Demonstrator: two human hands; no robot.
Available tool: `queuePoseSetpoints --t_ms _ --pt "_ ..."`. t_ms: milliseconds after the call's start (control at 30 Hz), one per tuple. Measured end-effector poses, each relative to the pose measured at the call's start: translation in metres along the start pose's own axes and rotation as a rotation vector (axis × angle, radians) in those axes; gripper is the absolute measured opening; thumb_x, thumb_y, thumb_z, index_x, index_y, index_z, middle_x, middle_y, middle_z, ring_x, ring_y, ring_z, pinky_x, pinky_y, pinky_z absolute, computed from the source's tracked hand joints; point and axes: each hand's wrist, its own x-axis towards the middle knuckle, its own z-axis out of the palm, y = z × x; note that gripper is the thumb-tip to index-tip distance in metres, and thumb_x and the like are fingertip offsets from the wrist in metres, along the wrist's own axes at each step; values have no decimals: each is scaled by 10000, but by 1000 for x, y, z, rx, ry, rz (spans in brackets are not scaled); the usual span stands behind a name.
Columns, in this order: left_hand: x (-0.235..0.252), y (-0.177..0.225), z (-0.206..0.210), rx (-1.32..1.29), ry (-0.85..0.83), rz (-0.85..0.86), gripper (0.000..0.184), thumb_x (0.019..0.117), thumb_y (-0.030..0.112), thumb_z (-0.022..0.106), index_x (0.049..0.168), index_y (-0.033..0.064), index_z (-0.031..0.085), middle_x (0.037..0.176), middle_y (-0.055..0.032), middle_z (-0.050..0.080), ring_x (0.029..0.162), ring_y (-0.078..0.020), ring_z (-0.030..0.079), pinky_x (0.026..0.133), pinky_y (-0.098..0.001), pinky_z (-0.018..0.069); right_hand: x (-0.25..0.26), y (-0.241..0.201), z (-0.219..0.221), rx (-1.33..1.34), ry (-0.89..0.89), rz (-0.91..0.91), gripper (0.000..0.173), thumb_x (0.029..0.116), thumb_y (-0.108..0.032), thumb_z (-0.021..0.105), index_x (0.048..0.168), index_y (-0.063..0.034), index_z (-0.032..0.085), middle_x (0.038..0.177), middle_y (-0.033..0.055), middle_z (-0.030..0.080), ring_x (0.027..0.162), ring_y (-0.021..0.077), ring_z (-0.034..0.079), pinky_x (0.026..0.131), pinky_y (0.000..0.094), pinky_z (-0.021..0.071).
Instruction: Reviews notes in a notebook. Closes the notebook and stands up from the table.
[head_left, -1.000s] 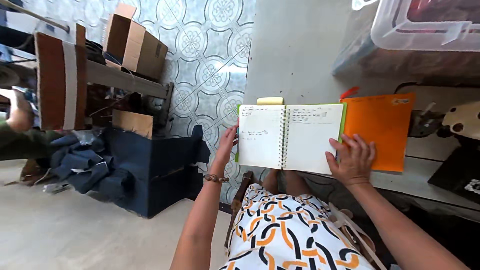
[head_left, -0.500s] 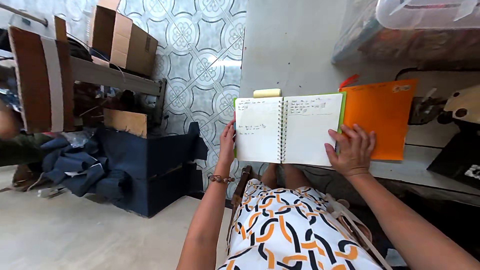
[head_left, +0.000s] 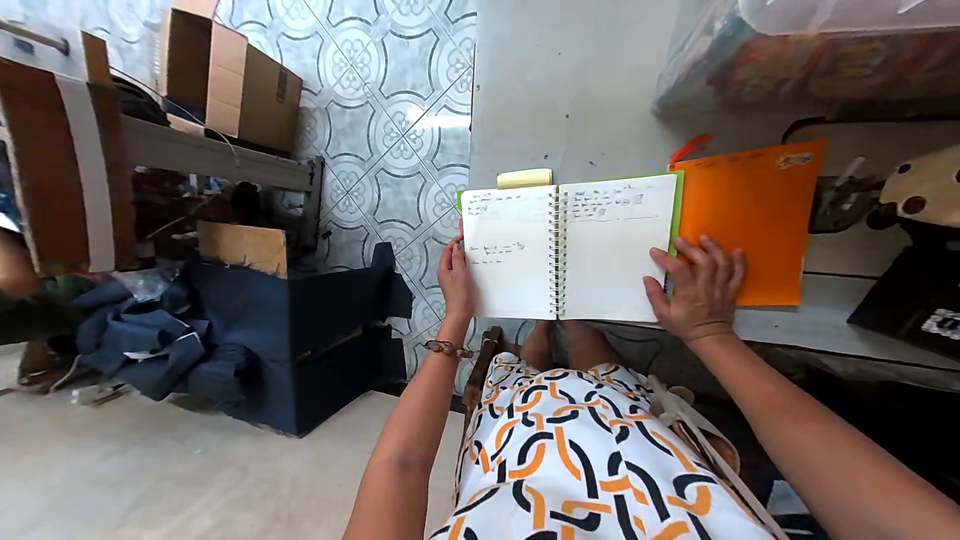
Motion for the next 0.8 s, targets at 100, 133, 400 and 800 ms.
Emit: queuePoseSetpoints --t_ms 100,133,400,800 --pt "0 0 0 -15 -1 21 433 1109 236 318 1350 -10 580 1233 -154 647 1089 -165 644 965 -371 530 0 0 0 13 -14 12 476 1022 -438 457 1374 -158 613 1436 203 555 1419 480 399 1166 702 154" --pt "-1 1 -1 -10 -6 26 433 1109 238 321 1356 -7 579 1242 -155 646 1098 -169 642 969 -373 527 0 0 0 16 -16 13 475 1022 -441 459 1374 -162 614 1437 202 556 1419 480 400 1164 704 155" --pt "-3 1 -6 -28 -77 59 451 1107 256 341 1430 -2 522 1399 -151 585 1247 -168 585 1064 -380 477 1 0 0 27 -26 17 477 1019 -428 448 1371 -155 618 1428 218 558 1413 497 401 1152 724 165" --pt "-29 82 -37 298 -430 -41 669 997 110 628 1571 118 285 1251 -179 642 1008 -239 685 871 -436 573 3 -3 -1 60 13 20 460 1013 -424 469 1353 -173 651 1428 195 574 1401 480 434 1146 733 190"
